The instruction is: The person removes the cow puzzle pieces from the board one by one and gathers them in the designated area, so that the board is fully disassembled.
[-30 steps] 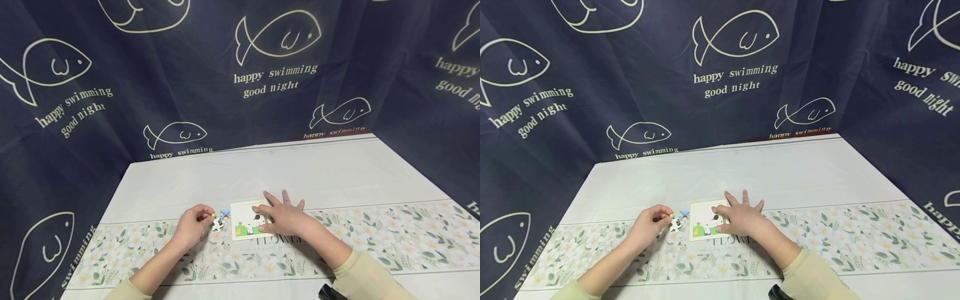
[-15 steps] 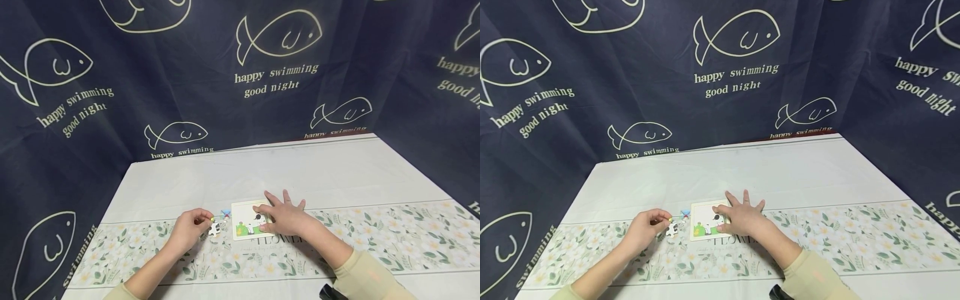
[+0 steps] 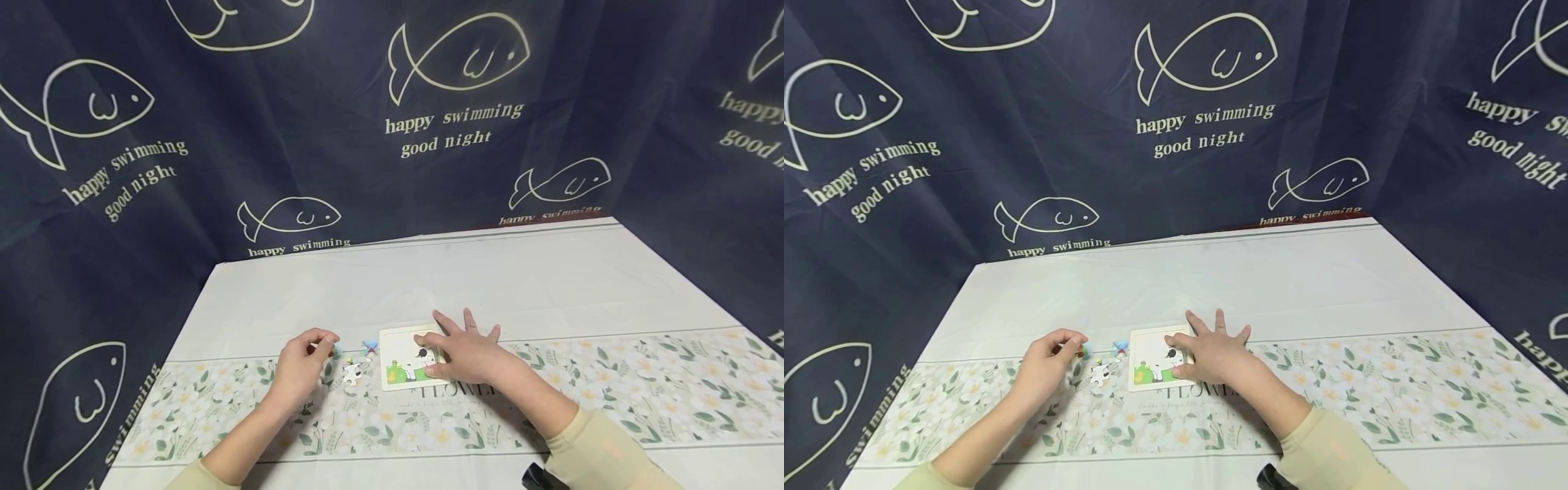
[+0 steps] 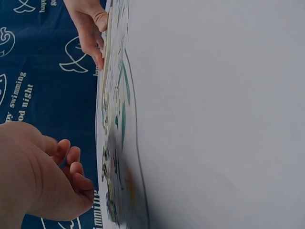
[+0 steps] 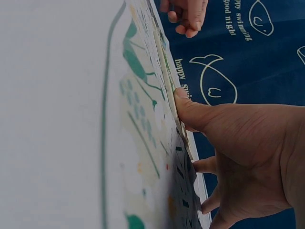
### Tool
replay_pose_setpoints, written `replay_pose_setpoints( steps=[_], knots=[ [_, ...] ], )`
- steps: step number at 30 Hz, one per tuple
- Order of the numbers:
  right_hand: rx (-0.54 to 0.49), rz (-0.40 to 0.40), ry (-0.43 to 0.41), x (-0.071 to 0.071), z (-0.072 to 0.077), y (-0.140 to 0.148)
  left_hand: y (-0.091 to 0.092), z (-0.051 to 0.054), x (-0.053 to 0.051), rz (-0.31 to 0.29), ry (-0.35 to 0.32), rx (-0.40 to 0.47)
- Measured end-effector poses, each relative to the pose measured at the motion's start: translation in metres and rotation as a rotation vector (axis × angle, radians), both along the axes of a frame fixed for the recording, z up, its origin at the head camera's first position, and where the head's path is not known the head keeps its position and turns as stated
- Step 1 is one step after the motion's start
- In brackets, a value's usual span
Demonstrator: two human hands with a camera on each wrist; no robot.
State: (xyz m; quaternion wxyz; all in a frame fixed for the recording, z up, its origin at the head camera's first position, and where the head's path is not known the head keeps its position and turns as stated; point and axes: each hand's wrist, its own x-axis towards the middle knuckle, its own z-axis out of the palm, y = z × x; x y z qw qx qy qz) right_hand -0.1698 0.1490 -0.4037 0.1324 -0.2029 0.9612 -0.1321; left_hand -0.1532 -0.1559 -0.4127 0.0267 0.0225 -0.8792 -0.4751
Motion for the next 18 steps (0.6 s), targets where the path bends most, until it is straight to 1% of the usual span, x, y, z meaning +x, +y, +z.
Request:
replay_pose_setpoints(
  steps=[4, 6, 7, 8, 9, 13, 14, 15, 16, 18],
  knots=[
    [-0.01, 0.003, 0.005, 0.0, 0.001, 0.0, -0.005, 0.004, 0.0, 0.017, 0.017, 0.023],
    [-0.011, 0.004, 0.007, 0.0, 0.001, 0.0, -0.006, 0.007, 0.002, 0.01, 0.039, -0.003],
    [-0.013, 0.007, 0.007, 0.0, 0.002, 0.0, -0.006, 0.008, 0.004, -0.01, 0.052, -0.028],
    [-0.011, 0.007, 0.006, 0.0, 0.002, 0.0, -0.006, 0.008, 0.006, -0.042, 0.065, -0.071],
    [-0.009, 0.005, 0.006, 0.0, 0.002, 0.0, -0.004, 0.009, 0.009, -0.087, 0.085, -0.128],
    [-0.005, -0.001, 0.009, 0.0, 0.002, 0.001, 0.005, 0.01, 0.017, -0.325, 0.172, -0.395],
    [-0.006, -0.004, 0.01, 0.0, 0.002, 0.001, 0.008, 0.01, 0.019, -0.374, 0.188, -0.456],
    [-0.008, -0.004, 0.011, 0.0, 0.002, 0.001, 0.009, 0.01, 0.02, -0.415, 0.202, -0.507],
    [-0.009, -0.005, 0.012, 0.0, 0.002, 0.001, 0.01, 0.01, 0.021, -0.444, 0.202, -0.546],
    [-0.011, -0.004, 0.013, 0.0, 0.0, 0.0, 0.01, 0.008, 0.023, -0.475, 0.205, -0.609]
  ],
)
